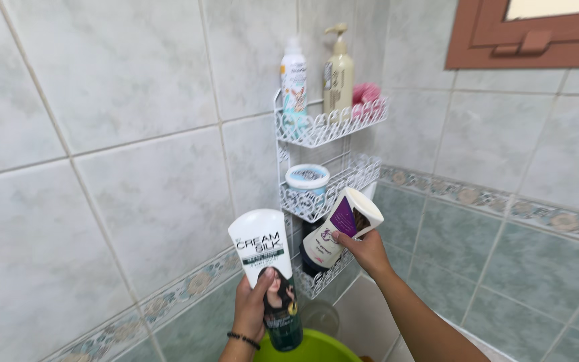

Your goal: The person organizes various toiletries and personal care items in a bathroom. They pick up bottles, tubes, and containers from a sink and a green basin, rinse them under running water, and place them onto a white wall-mounted wire rack. The items include shampoo, body wash, and other cosmetic products.

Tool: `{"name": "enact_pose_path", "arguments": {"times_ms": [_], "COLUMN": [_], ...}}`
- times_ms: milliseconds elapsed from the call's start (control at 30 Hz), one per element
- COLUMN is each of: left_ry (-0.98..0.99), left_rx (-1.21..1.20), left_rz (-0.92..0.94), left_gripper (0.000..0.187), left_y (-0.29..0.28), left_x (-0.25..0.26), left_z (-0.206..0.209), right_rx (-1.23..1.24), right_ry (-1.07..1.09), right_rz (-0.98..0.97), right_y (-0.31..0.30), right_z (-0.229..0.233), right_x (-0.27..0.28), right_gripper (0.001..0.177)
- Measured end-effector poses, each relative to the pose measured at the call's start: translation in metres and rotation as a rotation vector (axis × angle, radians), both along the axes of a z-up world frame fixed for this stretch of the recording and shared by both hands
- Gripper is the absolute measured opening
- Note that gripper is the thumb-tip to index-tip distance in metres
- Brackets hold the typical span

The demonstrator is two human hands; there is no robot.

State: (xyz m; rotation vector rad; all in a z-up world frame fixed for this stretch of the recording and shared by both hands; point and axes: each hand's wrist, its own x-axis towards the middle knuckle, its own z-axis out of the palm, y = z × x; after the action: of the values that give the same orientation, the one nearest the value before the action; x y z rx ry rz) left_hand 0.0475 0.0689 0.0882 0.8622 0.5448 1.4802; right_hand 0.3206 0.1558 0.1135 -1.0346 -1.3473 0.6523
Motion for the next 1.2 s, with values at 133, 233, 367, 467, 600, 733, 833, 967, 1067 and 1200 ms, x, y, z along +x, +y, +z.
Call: {"name": "enact_pose_path", "arguments": {"times_ms": [133,233,367,467,600,733,833,967,1067,1200], "left_ry": [0.019,0.062,0.126,0.089,0.028,0.058,0.079,0.078,0.052,0.091], "left_rx": [0.113,0.176,0.176,0.161,0.152,0.119,0.120,0.099,0.217,0.379], "left_rz": [-0.031,0.000,0.022,-0.039,-0.109,-0.062,-0.035,-0.046,0.025,0.099], "left_gripper": [0.027,0.028,0.030,0.031,0.029,0.028,0.028,0.026,0.025,0.024], "left_y": [0.014,0.019,0.018,0.012,0.008,0.005,0.001,-0.005,0.008,0.028], "left_x": [0.024,0.038,0.054,0.059,0.060,0.049,0.036,0.022,0.023,0.023], "left_z": [0.053,0.086,0.110,0.115,0.111,0.100,0.099,0.108,0.136,0.196], "right_rx": [0.024,0.100,0.041,0.011,0.079,0.103,0.386,0.588,0.571,0.536], "right_ry": [0.043,0.159,0.202,0.182,0.177,0.062,-0.006,-0.043,-0.033,0.015], "right_rz": [-0.048,0.021,0.035,0.010,0.047,-0.037,-0.009,-0.050,-0.120,-0.188], "right_y": [-0.016,-0.035,-0.057,-0.065,-0.061,-0.041,-0.012,0.020,0.025,0.045], "right_z": [0.039,0.066,0.089,0.096,0.101,0.133,0.203,0.314,0.366,0.397], "right_x": [0.019,0.025,0.033,0.037,0.042,0.051,0.062,0.046,0.017,-0.013], "right_gripper": [0.044,0.046,0.041,0.039,0.038,0.040,0.041,0.038,0.037,0.037]}}
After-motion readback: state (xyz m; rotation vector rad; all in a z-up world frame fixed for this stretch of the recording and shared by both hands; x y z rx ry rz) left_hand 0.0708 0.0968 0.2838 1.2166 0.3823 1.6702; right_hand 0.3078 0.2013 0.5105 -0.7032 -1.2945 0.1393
